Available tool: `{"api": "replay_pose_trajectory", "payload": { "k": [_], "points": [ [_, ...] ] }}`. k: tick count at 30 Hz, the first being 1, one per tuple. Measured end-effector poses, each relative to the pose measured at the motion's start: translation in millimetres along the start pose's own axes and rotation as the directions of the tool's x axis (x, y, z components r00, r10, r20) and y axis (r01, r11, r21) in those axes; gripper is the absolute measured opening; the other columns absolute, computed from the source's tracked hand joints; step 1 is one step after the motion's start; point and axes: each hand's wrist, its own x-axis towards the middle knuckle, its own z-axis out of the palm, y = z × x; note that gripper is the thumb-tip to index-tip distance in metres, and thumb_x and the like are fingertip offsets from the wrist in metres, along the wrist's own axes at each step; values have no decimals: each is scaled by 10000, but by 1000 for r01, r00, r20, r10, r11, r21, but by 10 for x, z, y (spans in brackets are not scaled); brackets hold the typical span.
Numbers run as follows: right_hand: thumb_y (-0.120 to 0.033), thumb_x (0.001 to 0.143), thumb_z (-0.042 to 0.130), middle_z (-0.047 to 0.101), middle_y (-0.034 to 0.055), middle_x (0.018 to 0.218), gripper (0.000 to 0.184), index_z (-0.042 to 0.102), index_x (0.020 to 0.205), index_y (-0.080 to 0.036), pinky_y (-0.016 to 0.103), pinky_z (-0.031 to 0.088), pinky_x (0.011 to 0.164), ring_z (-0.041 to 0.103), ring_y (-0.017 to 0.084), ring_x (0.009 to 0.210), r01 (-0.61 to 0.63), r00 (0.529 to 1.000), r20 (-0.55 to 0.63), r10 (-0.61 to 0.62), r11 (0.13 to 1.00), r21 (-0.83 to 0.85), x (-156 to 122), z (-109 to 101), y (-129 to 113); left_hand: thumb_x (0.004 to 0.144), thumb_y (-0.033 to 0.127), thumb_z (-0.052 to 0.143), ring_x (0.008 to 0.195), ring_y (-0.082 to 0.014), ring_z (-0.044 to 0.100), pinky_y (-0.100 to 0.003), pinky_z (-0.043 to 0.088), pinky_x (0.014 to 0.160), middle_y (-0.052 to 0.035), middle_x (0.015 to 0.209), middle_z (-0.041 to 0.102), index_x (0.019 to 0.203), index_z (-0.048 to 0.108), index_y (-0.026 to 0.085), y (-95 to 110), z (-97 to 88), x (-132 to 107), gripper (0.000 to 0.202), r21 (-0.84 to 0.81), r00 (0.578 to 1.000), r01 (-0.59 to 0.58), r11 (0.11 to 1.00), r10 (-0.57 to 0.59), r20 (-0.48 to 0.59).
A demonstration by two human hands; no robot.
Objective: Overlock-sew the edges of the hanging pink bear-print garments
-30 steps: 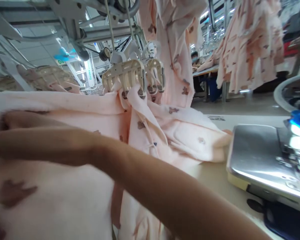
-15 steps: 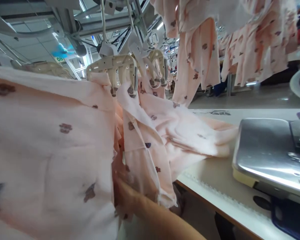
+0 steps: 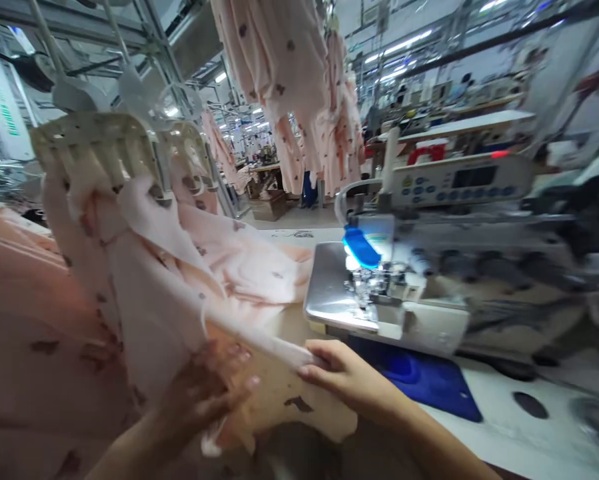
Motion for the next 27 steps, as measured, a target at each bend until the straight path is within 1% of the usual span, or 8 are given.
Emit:
{"api": "replay_pose_trajectory", "payload": {
  "k": [6,8,11,14,20,22,24,27],
  "points": [
    [-465,840,468,511,1,669,337,535,697,-167,213,346,526,454,146,626,40,948,-297,-114,969,-246,-161,-65,69,857,93,435,762,-113,578,-323,396,964,14,687,603,739,576,153,229,169,643,193,-137,967,-182,974,152,-206],
    [-442,877,405,554,9,692,344,553,716,-177,229,381,576,498,157,650,68,898,-391,-203,941,-332,-237,-123,36,847,80,432,790,-126,588,-307,431,918,-3,721,621,762,577,144,364,141,929,180,-172,940,-192,966,131,-315],
    [-427,849,421,599,14,720,282,559,756,-199,260,398,610,555,176,661,-12,698,-620,-358,860,-510,-270,-288,-6,849,67,429,1043,-155,561,-309,405,984,-33,994,662,832,584,132,541,218,1379,168,-209,905,-100,973,1,-425],
    [-436,754,487,591,2,669,284,534,903,-199,281,395,547,556,187,571,-198,470,-798,-377,836,-511,-210,-494,25,864,81,400,1102,-152,541,-315,428,985,-45,1131,627,953,580,136,542,432,1701,208,-231,931,11,973,-94,-353],
    [-352,831,516,589,60,908,271,498,1052,-197,294,465,611,559,157,614,-40,313,-802,-509,836,-547,-260,-476,119,894,207,393,981,-203,599,-342,510,832,-95,1044,648,1048,562,126,261,568,1807,243,-266,948,136,954,-203,-244],
    [-361,833,576,566,88,1027,306,503,1094,-218,312,481,762,586,203,849,167,381,-755,-533,843,-511,-328,-316,154,896,210,390,936,-201,598,-330,499,784,-86,992,651,957,574,140,266,467,1792,206,-289,955,115,950,-186,-230],
    [-449,786,646,549,102,1111,466,487,1162,-225,339,448,871,543,248,1012,322,568,-693,-445,894,-311,-368,-150,201,896,204,386,784,-182,588,-303,467,669,-50,851,645,795,560,167,333,348,1790,205,-295,956,68,953,-147,-254],
    [-609,756,598,597,83,917,511,569,1018,-172,310,474,720,566,260,882,269,799,-576,-175,960,81,-366,3,262,903,187,368,559,-155,485,-270,342,526,0,610,542,648,495,189,447,233,1825,284,-216,947,78,973,-140,-290]
  ]
}}
